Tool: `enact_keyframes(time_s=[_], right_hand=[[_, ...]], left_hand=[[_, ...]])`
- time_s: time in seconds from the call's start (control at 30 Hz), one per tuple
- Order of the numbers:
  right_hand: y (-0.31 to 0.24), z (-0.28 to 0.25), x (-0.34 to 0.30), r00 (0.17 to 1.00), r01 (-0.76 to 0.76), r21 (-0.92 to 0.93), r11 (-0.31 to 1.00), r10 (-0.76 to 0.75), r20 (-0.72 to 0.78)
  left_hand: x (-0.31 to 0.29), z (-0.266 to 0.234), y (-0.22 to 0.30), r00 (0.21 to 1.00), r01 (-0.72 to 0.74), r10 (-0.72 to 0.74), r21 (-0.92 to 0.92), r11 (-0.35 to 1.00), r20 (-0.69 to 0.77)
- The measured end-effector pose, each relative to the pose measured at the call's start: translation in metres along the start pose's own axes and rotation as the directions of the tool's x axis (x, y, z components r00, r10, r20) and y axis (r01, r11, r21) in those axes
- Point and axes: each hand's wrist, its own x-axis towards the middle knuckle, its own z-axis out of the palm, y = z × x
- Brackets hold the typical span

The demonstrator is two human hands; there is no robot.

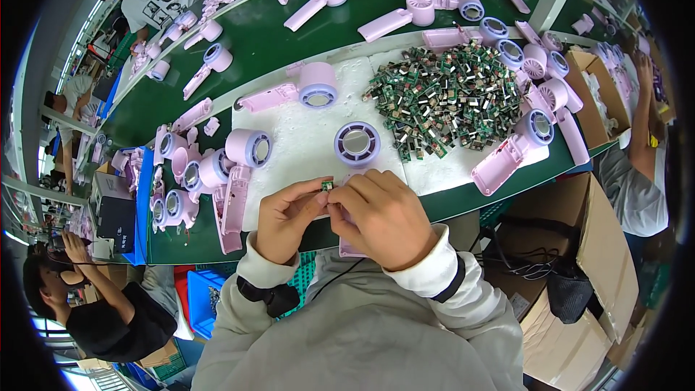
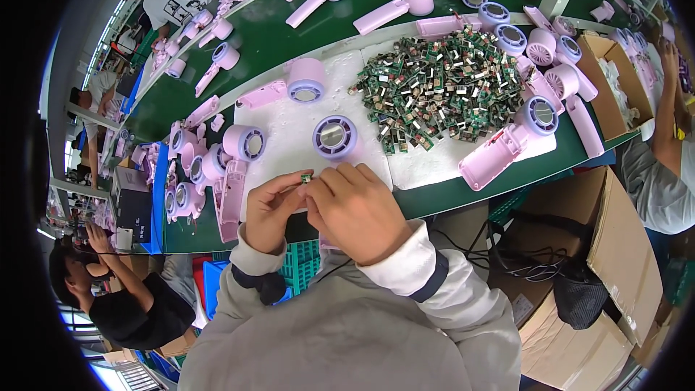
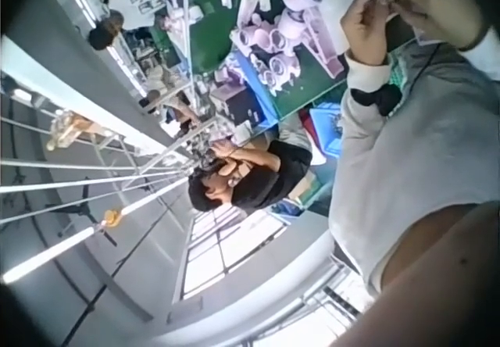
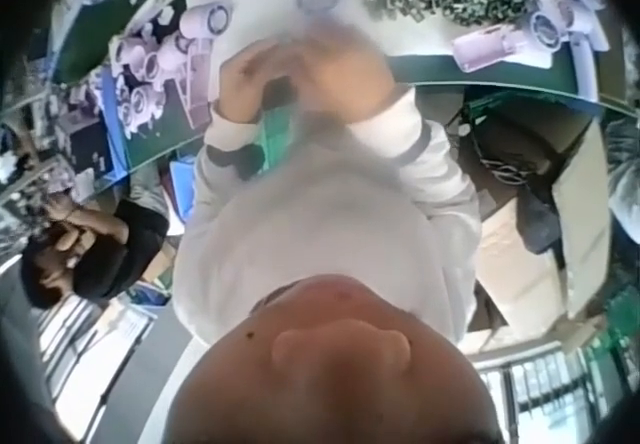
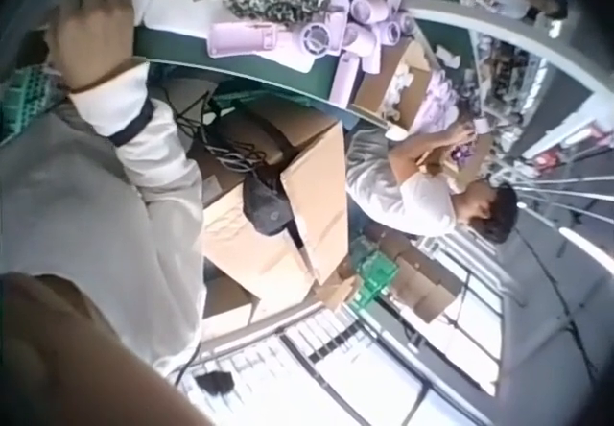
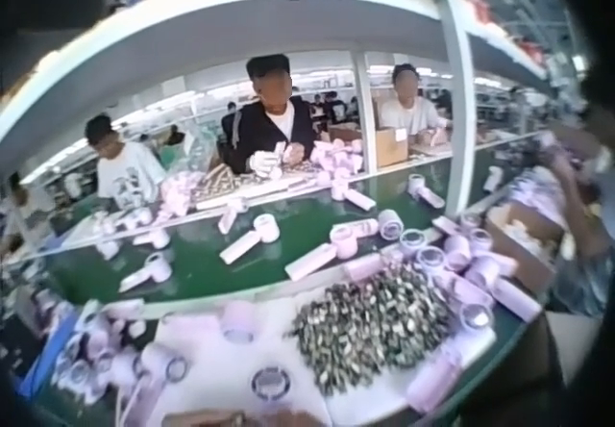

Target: The person assembles a handheld fan by connecting a circuit board to internal wires and fitting it into the handle. They then snap a fan cover onto the housing before placing the assembled fan onto the table.

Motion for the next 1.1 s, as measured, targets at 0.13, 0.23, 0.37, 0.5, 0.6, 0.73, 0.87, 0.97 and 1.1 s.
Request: enact_keyframes(time_s=[0.13,0.23,0.37,0.5,0.6,0.73,0.87,0.97,1.1], right_hand=[[0.004,-0.002,0.002,0.986,-0.141,0.101,0.985,0.149,-0.070],[0.003,0.006,-0.002,0.937,-0.283,0.189,0.940,0.314,-0.157],[0.004,0.005,-0.004,0.961,-0.208,0.128,0.970,0.227,-0.155],[0.004,0.007,-0.003,0.963,-0.191,0.129,0.973,0.211,-0.167],[0.004,0.006,-0.003,0.962,-0.183,0.151,0.971,0.208,-0.175],[0.008,0.003,-0.002,0.978,-0.118,0.142,0.983,0.140,-0.155],[0.014,-0.001,0.000,0.992,-0.025,0.116,0.993,0.039,-0.124],[0.016,-0.005,0.002,0.994,0.027,0.102,0.994,-0.016,-0.109],[0.014,-0.003,0.000,0.992,0.040,0.121,0.992,-0.025,-0.121]], left_hand=[[0.001,0.003,0.001,0.999,0.036,-0.038,-0.115,0.993,-0.011],[0.002,0.004,-0.001,1.000,-0.005,0.004,-0.075,0.997,-0.012],[0.001,0.006,-0.002,0.999,-0.037,0.036,-0.073,0.997,-0.020],[0.000,0.009,-0.002,0.998,-0.055,0.054,-0.052,0.997,-0.034],[-0.002,0.012,-0.006,0.992,-0.117,0.116,-0.030,0.993,-0.044],[-0.003,0.016,-0.008,0.976,-0.210,0.213,0.070,0.975,-0.044],[-0.005,0.017,-0.006,0.959,-0.267,0.282,0.234,0.935,-0.031],[-0.008,0.019,0.000,0.943,-0.298,0.332,0.402,0.866,-0.014],[-0.014,0.030,-0.001,0.885,-0.350,0.466,0.678,0.646,0.012]])
